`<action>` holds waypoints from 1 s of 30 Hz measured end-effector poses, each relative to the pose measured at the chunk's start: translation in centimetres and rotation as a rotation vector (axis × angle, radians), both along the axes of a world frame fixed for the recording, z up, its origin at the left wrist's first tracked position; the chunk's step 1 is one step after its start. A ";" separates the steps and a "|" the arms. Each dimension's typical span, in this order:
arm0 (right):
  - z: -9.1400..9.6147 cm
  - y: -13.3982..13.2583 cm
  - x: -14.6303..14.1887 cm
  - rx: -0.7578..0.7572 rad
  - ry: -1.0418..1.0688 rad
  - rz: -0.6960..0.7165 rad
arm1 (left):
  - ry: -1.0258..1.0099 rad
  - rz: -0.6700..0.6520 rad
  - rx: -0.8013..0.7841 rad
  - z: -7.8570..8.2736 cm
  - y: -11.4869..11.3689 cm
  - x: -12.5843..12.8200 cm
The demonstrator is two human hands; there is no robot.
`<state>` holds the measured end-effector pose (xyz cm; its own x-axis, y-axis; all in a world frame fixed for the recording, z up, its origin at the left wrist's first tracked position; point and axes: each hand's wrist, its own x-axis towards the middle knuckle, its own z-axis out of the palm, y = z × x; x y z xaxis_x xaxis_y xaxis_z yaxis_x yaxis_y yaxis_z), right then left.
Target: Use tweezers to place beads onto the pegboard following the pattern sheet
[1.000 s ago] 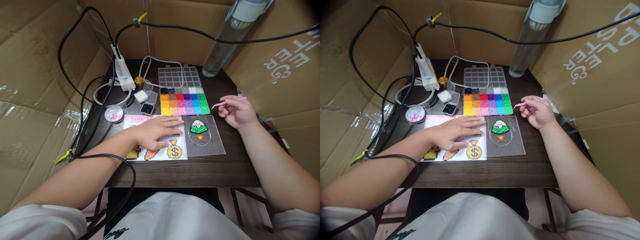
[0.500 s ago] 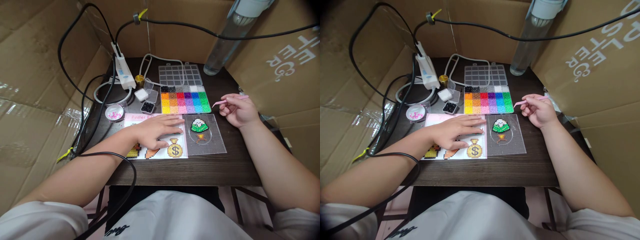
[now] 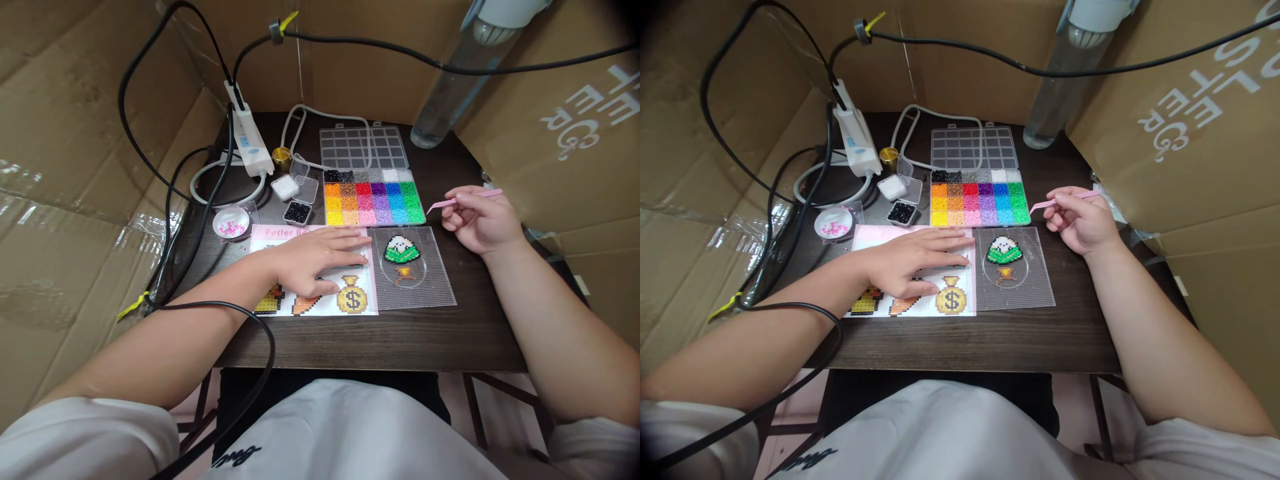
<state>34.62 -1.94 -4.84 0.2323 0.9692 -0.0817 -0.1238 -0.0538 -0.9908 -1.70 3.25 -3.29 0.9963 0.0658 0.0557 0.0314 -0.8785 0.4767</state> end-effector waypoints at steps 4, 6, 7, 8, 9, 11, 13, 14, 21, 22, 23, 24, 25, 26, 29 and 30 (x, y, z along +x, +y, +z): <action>0.0 0.0 -0.1 0.004 -0.006 0.015 | -0.008 0.008 -0.003 -0.2 0.0 0.0; 0.1 0.0 -0.1 0.007 -0.012 0.014 | -0.008 0.012 -0.005 -0.2 0.0 0.0; 0.1 -0.1 -0.2 0.008 -0.012 0.010 | -0.006 0.013 -0.005 -0.2 0.0 0.0; 0.2 -0.1 -0.2 0.007 -0.010 0.005 | -0.003 0.012 -0.006 -0.2 0.0 0.0; 0.2 -0.1 -0.3 0.004 -0.009 0.003 | -0.001 0.010 -0.006 -0.2 0.0 0.0; 0.2 -0.1 -0.3 -0.006 -0.010 0.009 | 0.003 0.008 -0.003 -0.2 0.0 0.0; 0.2 -0.1 -0.2 -0.012 -0.019 0.016 | 0.003 0.004 -0.001 -0.2 0.0 0.0; 0.1 -0.1 -0.1 -0.013 -0.026 0.018 | 0.002 0.002 0.000 -0.2 0.0 0.0; 0.4 -0.1 -0.4 -0.011 -0.032 0.000 | -0.005 0.000 0.003 -0.2 0.0 0.1; 0.5 -0.2 -0.5 -0.010 -0.020 -0.016 | -0.005 -0.002 0.006 -0.2 0.0 0.1; 0.6 -0.2 -0.7 -0.009 -0.008 -0.031 | -0.004 -0.002 0.008 -0.2 0.0 0.1; 0.7 -0.2 -0.9 -0.008 0.000 -0.039 | -0.002 -0.002 0.009 -0.2 0.0 0.1; 0.8 -0.3 -1.0 -0.008 0.004 -0.041 | 0.001 -0.001 0.010 -0.2 0.1 0.1; 0.9 -0.3 -1.1 -0.005 0.004 -0.040 | 0.004 0.000 0.010 -0.2 0.1 0.0; 1.0 -0.3 -1.2 -0.003 0.001 -0.037 | 0.009 0.007 0.010 -0.3 0.1 0.0; 1.0 -0.3 -1.2 -0.004 0.000 -0.035 | 0.011 0.008 0.010 -0.4 0.1 0.0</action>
<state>33.41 -2.29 -3.83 0.2658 0.9602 -0.0858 -0.1261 -0.0536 -0.9906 -1.73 3.36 -3.65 0.9963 0.0728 0.0457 0.0431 -0.8828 0.4678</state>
